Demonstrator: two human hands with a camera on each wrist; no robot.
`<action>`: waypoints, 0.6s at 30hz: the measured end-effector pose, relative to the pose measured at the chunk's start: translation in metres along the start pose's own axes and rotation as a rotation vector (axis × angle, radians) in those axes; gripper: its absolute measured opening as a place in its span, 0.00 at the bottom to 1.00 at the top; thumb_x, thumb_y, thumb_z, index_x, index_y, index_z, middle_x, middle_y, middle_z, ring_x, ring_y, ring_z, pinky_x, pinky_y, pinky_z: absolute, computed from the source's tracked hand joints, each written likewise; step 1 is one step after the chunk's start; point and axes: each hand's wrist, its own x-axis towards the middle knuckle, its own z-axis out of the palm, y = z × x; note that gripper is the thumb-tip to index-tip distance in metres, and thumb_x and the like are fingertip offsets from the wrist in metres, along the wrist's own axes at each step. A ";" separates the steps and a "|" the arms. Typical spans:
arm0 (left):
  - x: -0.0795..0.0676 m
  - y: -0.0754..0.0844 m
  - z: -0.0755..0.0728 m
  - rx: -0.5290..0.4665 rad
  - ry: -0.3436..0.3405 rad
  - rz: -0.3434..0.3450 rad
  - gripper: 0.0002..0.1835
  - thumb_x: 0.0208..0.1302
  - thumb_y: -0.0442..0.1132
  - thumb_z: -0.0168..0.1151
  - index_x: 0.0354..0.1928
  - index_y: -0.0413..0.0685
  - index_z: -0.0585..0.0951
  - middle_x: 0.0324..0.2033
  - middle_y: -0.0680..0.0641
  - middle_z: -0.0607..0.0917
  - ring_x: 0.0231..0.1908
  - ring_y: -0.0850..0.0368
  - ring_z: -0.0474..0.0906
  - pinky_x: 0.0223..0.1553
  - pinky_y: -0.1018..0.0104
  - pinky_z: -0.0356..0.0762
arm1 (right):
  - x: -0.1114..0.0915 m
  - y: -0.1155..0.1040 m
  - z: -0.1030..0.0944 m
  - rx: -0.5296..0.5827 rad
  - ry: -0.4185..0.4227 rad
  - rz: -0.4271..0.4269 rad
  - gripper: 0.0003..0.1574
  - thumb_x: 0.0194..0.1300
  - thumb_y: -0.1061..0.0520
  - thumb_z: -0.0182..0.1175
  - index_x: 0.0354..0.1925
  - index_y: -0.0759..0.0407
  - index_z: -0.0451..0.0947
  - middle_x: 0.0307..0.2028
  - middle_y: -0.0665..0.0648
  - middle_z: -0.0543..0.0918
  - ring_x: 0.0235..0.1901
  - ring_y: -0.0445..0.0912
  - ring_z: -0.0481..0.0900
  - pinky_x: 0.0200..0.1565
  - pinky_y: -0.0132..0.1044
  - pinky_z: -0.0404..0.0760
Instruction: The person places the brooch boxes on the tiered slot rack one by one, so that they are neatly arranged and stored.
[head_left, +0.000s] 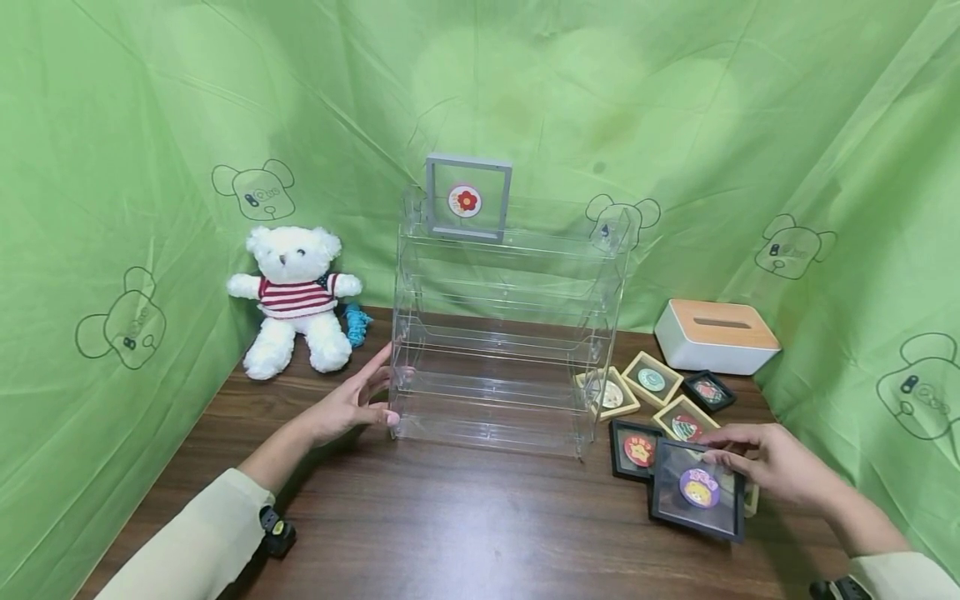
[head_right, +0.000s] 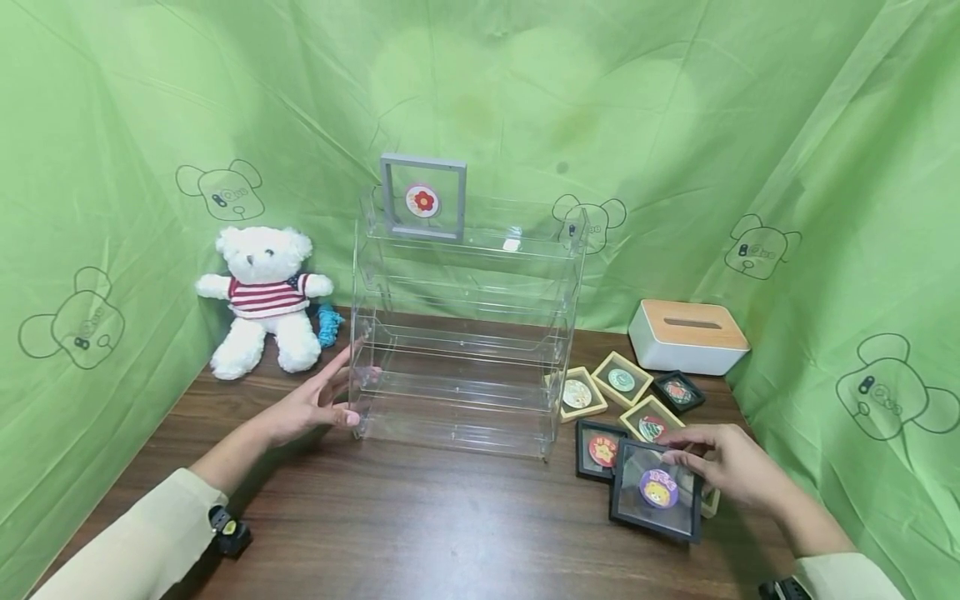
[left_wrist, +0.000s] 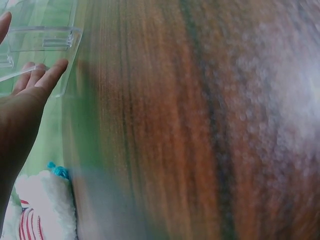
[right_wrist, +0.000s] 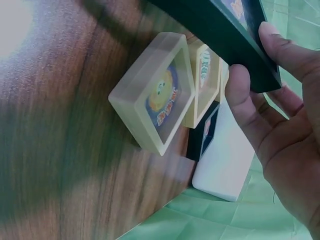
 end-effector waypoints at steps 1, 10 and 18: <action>0.000 0.000 0.000 0.002 0.001 -0.001 0.66 0.72 0.32 0.74 0.91 0.70 0.35 0.85 0.26 0.52 0.86 0.21 0.42 0.81 0.24 0.56 | 0.001 0.000 -0.001 -0.004 0.009 -0.017 0.22 0.63 0.70 0.76 0.54 0.56 0.92 0.41 0.54 0.96 0.34 0.32 0.88 0.30 0.28 0.86; -0.001 -0.001 -0.001 -0.008 0.000 -0.017 0.65 0.73 0.32 0.73 0.91 0.71 0.34 0.87 0.27 0.47 0.87 0.22 0.39 0.81 0.23 0.53 | 0.008 -0.007 -0.013 -0.115 0.122 -0.099 0.28 0.53 0.74 0.80 0.52 0.60 0.93 0.40 0.54 0.96 0.35 0.27 0.84 0.31 0.23 0.82; 0.000 -0.002 -0.001 -0.016 -0.006 -0.019 0.65 0.73 0.32 0.73 0.91 0.73 0.34 0.87 0.28 0.48 0.87 0.23 0.39 0.81 0.23 0.53 | 0.018 -0.012 -0.026 -0.067 0.167 -0.065 0.32 0.54 0.75 0.80 0.57 0.57 0.92 0.50 0.38 0.93 0.32 0.30 0.86 0.27 0.23 0.81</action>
